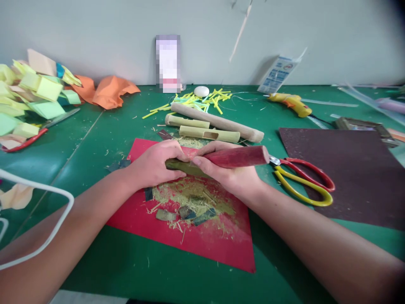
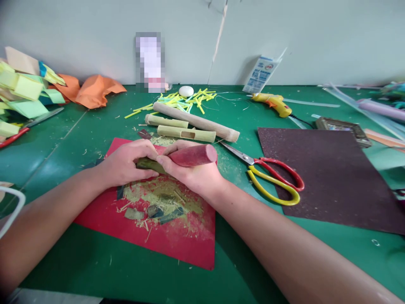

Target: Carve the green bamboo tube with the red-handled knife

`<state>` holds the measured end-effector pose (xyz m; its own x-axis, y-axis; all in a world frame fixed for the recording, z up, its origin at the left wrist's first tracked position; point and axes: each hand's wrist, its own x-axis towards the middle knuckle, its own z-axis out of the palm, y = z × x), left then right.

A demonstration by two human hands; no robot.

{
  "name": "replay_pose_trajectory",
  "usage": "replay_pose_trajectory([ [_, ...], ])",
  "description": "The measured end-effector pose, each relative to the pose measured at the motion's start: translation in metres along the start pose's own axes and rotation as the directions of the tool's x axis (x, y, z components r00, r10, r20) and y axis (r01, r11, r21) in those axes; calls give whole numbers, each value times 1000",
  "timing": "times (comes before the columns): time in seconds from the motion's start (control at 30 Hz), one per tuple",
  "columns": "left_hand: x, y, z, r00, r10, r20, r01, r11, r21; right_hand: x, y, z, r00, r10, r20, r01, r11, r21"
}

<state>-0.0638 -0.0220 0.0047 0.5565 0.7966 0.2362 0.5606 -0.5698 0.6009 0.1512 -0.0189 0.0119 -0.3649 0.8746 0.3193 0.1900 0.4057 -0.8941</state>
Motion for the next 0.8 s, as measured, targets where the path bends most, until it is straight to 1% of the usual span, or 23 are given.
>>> replay_pose_trajectory([
  [0.2,1,0,0,1000,1,-2,-1,1000,12,1,0,1,1000,2,15,-2,1000,30],
  [0.43,0,-1,0,1000,9,-3,-9,1000,2,0,2,0,1000,-23,-6,24,999,26],
  [0.8,0,-2,1,1000,4,-8,-4,1000,-2,2,0,3,1000,10,-22,-9,1000,24],
])
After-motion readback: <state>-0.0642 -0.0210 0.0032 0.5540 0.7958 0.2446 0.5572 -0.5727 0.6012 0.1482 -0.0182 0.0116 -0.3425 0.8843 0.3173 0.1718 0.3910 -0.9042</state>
